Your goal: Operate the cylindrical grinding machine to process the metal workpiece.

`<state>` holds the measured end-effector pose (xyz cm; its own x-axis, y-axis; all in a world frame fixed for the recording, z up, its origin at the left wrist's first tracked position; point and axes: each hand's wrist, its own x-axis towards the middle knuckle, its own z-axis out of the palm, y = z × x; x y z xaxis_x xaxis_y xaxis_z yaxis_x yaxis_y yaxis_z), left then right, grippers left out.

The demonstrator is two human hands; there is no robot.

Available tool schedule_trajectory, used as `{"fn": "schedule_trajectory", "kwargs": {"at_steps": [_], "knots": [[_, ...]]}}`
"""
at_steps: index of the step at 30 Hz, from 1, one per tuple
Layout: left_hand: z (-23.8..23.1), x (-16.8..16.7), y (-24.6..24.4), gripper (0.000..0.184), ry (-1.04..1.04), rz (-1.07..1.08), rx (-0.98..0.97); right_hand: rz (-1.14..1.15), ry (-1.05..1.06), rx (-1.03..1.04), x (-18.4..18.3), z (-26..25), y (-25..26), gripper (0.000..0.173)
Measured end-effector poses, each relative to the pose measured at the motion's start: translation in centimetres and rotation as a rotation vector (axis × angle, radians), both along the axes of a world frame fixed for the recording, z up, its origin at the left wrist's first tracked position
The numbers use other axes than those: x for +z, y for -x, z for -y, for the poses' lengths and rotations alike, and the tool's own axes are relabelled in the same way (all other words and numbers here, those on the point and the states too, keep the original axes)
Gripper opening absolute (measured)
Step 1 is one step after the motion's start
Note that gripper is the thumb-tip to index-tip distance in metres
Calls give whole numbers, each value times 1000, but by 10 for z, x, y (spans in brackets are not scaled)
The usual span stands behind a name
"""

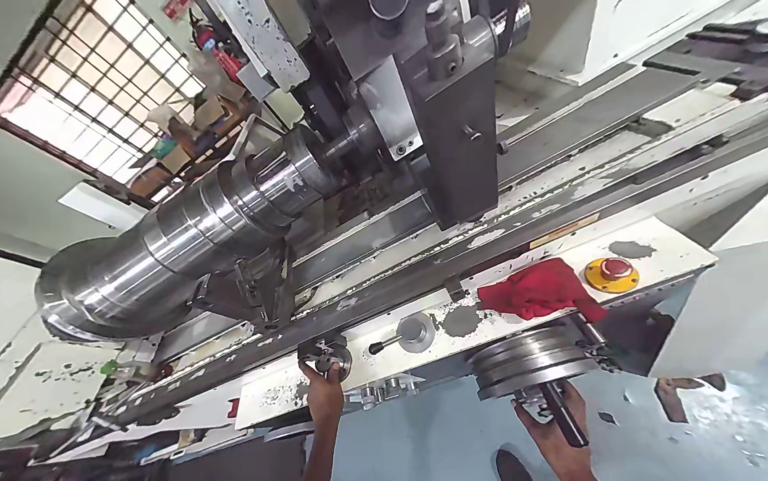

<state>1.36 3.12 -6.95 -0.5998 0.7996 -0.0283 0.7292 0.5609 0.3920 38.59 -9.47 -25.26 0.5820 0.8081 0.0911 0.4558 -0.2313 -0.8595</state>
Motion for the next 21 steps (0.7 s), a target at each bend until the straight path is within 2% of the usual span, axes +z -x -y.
{"fn": "schedule_trajectory", "kwargs": {"at_steps": [3, 6, 7, 9, 10, 12, 15, 17, 18, 19, 20, 21], "knots": [[-2, 1, -13, 92, 4, 4, 45, -196, -40, -13, 2, 1, -7, 116], [-4, 2, -20, 91, -6, 17, 109, -509, -70, 10, -5, 4, -13, 104], [-5, 2, -23, 90, -7, 24, 130, -649, -75, 18, -12, 5, -15, 93], [-7, 2, -28, 89, 1, 30, 166, -980, -43, 2, -20, 7, -19, 57], [-9, 2, -30, 88, 13, 33, 177, -1116, -18, -16, -23, 7, -19, 44], [-11, 1, -33, 86, 10, 49, 199, -1299, 22, -8, -16, 6, -19, 42], [-14, -3, -35, 83, -27, 89, 220, -1510, 109, -57, -5, 4, -22, 54], [-14, -4, -36, 82, -60, 117, 225, -1483, 152, -140, -2, 1, -23, 54], [-14, -4, -37, 81, -73, 127, 223, -1357, 154, -173, -2, 3, -22, 49], [-14, -4, -38, 81, -77, 134, 221, -1159, 131, -190, -3, 6, -21, 43], [-14, -4, -39, 80, -78, 134, 220, -910, 73, -206, -3, 8, -19, 47], [-14, -4, -39, 80, -74, 126, 220, -639, -1, -211, -2, 9, -17, 57]]}}
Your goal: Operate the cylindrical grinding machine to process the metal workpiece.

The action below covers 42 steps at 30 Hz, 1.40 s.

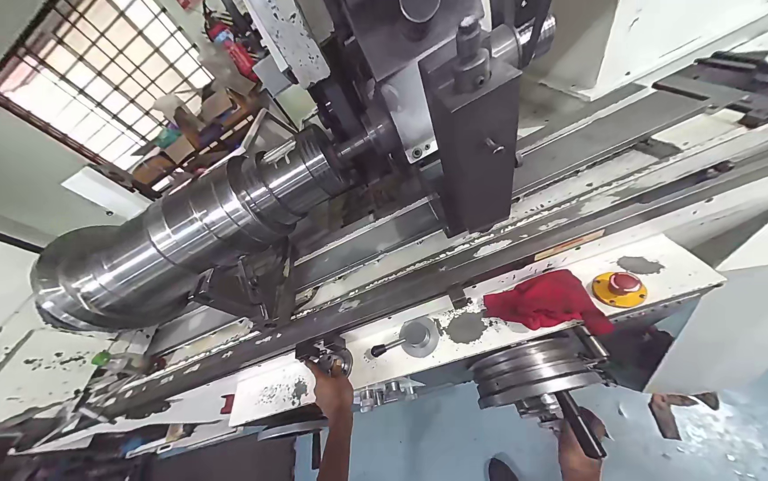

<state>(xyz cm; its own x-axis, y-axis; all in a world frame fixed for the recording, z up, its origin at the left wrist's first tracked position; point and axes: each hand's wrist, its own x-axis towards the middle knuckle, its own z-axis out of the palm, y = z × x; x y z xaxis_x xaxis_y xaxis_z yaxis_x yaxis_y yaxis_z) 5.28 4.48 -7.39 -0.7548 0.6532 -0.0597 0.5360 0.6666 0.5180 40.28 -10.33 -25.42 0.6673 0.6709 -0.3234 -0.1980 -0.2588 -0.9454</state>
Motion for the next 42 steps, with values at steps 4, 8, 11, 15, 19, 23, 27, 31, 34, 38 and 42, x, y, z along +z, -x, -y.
{"fn": "schedule_trajectory", "kwargs": {"at_steps": [4, 8, 11, 15, 19, 23, 27, 31, 34, 38, 42], "knots": [[3, 3, 1, 77, 68, -92, -18, 551, 152, 285, 11, -1, 13, 84], [6, -8, -3, 80, 93, -110, -25, 612, 239, 311, 5, 1, 6, 86], [4, -10, 10, 82, 69, -180, -25, 612, 116, 237, -3, -4, 9, 95], [8, -11, 14, 86, 104, -241, -78, 476, 28, 195, -4, -2, 9, 103], [13, -10, 27, 90, 88, -247, -167, 292, -39, 183, -1, -2, 8, 105], [16, -7, 35, 98, 78, -249, -211, 103, -24, 208, 3, -1, 5, 106], [17, -4, 42, 99, 126, -272, -253, -257, -81, 156, 2, -1, 5, 83], [17, -5, 48, 98, 138, -264, -292, -594, -60, 108, 11, -2, 4, 33], [18, -3, 51, 99, 156, -267, -272, -747, -49, 121, 14, -1, 7, 37], [16, -2, 53, 100, 153, -249, -271, -851, 62, 134, 18, -3, 4, 58], [17, -2, 52, 99, 134, -225, -285, -248, 88, -27, 23, -2, 8, 46]]}}
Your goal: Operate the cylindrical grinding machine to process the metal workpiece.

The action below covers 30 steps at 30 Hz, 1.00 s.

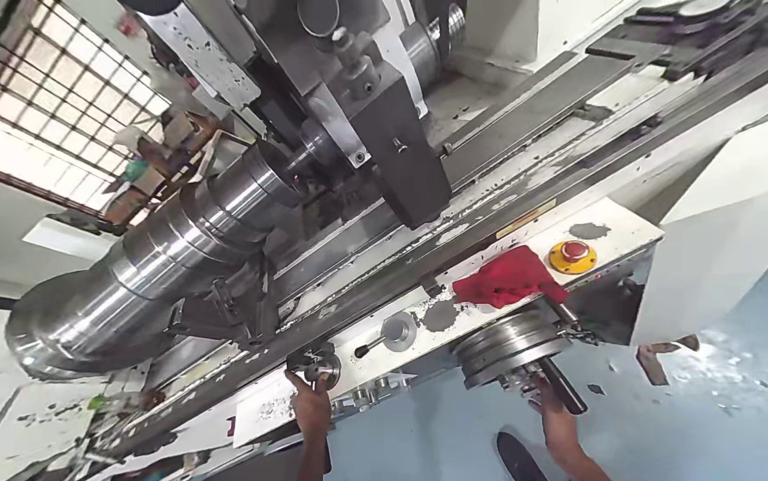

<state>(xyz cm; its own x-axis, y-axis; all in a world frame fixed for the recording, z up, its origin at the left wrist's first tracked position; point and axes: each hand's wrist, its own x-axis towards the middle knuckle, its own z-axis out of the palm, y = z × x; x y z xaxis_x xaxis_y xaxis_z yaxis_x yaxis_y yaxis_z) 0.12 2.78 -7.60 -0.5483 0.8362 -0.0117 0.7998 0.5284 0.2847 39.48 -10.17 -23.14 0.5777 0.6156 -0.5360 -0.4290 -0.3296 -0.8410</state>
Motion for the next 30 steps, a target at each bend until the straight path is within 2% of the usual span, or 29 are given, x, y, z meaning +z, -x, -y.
{"fn": "schedule_trajectory", "kwargs": {"at_steps": [1, 3, 6, 8, 17, 30], "knots": [[1, 0, 0, 99, -7, 1, 3, 230, -21, -20, 2, 0, 1, 52], [1, 1, 0, 99, -11, 5, 13, 485, -93, 20, 4, 1, 1, 65], [2, 1, -1, 100, -6, 8, 17, 685, -45, 202, 6, 5, 10, 92], [1, 1, -3, 99, -14, 9, 22, 760, 6, 268, 5, 4, 14, 98], [-5, 2, -28, 93, -34, 32, 177, 782, 34, 247, 1, 2, 13, 94], [-12, -3, -52, 81, -154, 154, 312, 716, -51, 182, -2, 3, 3, 86]]}}
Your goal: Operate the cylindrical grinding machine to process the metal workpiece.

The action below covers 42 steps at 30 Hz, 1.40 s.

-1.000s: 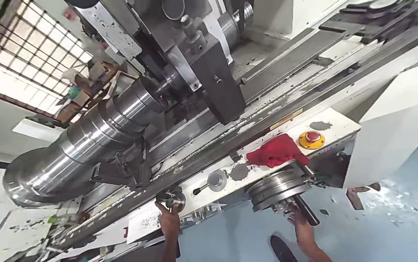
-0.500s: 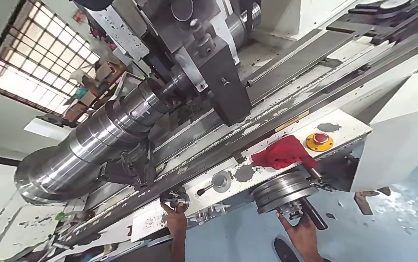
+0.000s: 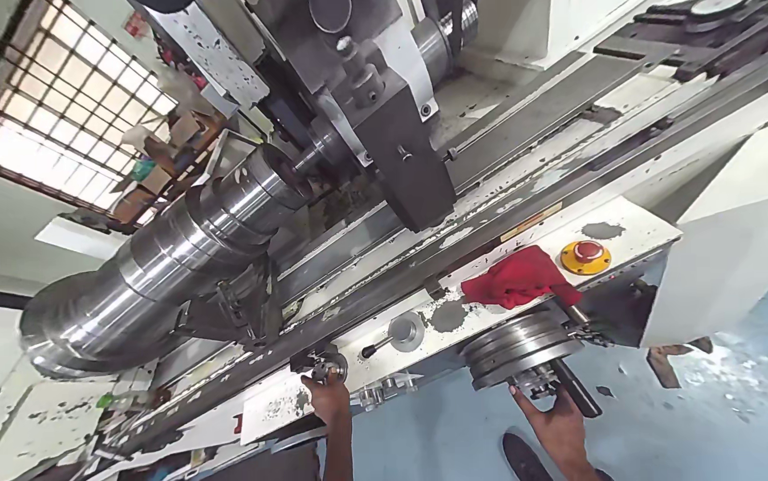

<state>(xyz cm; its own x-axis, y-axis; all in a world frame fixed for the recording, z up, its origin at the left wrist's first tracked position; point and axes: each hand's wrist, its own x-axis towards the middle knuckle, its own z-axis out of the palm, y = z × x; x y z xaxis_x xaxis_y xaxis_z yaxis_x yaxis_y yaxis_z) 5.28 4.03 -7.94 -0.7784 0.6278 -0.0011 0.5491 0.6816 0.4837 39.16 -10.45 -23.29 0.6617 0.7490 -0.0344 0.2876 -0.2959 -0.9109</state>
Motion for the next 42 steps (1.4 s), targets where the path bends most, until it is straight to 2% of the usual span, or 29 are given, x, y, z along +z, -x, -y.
{"fn": "schedule_trajectory", "kwargs": {"at_steps": [8, 13, 17, 24, 30, 35, 42], "knots": [[-1, -2, -1, 70, 21, -22, -3, -77, -13, -27, 0, -2, -3, 82], [-2, -3, -2, 65, 149, -124, 3, -95, -59, -43, -5, -2, -5, 77], [5, -1, 2, 69, 218, -205, -79, -152, -17, -58, -4, -1, -5, 74], [6, -6, 28, 76, 254, -249, -159, -270, -36, -84, -15, -1, -3, 83], [10, -4, 35, 76, 322, -269, -247, -229, -41, -77, -10, 1, -6, 81], [12, 10, 40, 79, 404, -273, -264, -221, 6, 6, 3, 2, -3, 77], [13, 18, 37, 79, 362, -214, -284, -211, 62, 80, 13, 4, -12, 76]]}}
